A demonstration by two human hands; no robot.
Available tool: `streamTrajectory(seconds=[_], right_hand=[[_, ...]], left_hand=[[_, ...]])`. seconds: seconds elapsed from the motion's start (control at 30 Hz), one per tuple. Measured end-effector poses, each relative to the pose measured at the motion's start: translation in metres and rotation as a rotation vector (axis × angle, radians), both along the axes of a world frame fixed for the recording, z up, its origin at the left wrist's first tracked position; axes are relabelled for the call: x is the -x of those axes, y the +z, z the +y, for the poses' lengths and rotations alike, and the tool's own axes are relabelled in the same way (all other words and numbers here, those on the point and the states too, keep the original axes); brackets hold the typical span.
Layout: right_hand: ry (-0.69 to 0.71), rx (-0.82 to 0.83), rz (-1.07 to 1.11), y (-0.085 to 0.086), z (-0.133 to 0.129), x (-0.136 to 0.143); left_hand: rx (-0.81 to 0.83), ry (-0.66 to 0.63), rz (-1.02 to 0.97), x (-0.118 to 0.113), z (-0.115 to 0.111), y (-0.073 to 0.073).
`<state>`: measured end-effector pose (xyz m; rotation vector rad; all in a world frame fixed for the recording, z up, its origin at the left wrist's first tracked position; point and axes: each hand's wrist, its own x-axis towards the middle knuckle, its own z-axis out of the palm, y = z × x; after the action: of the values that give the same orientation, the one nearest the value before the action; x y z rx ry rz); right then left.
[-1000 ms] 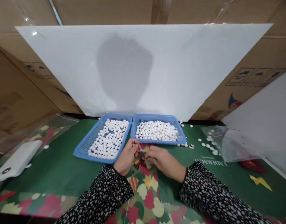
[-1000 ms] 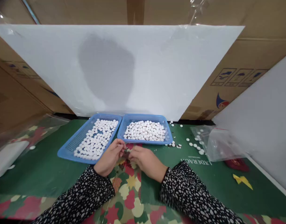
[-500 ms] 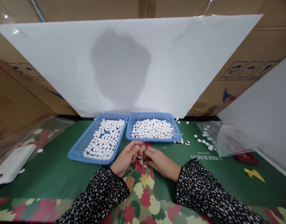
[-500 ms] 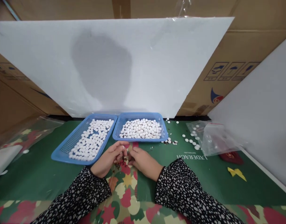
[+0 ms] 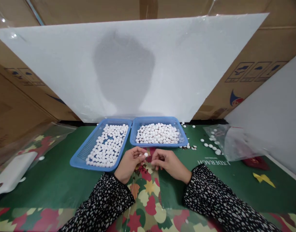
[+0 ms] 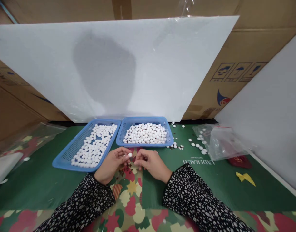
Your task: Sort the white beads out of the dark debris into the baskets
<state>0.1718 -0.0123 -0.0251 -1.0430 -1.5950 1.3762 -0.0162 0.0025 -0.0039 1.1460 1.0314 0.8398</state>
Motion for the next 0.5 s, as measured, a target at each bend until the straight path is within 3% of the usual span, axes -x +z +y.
streamTrajectory(seconds=[0.17, 0.33, 0.5], right_hand=[[-0.054, 0.045, 0.218, 0.0063, -0.0007, 0.0015], [-0.133, -0.105, 0.067, 0.0078, -0.0038, 0.0041], [-0.144, -0.179, 0.069, 0.0069, -0.0038, 0.0055]], left_hand=[[0.048, 0.017, -0.074, -0.0036, -0.0008, 0.0009], [0.076, 0.032, -0.150, -0.0060, -0.0027, 0.0017], [0.067, 0.011, -0.151, -0.0057, -0.0037, 0.0004]])
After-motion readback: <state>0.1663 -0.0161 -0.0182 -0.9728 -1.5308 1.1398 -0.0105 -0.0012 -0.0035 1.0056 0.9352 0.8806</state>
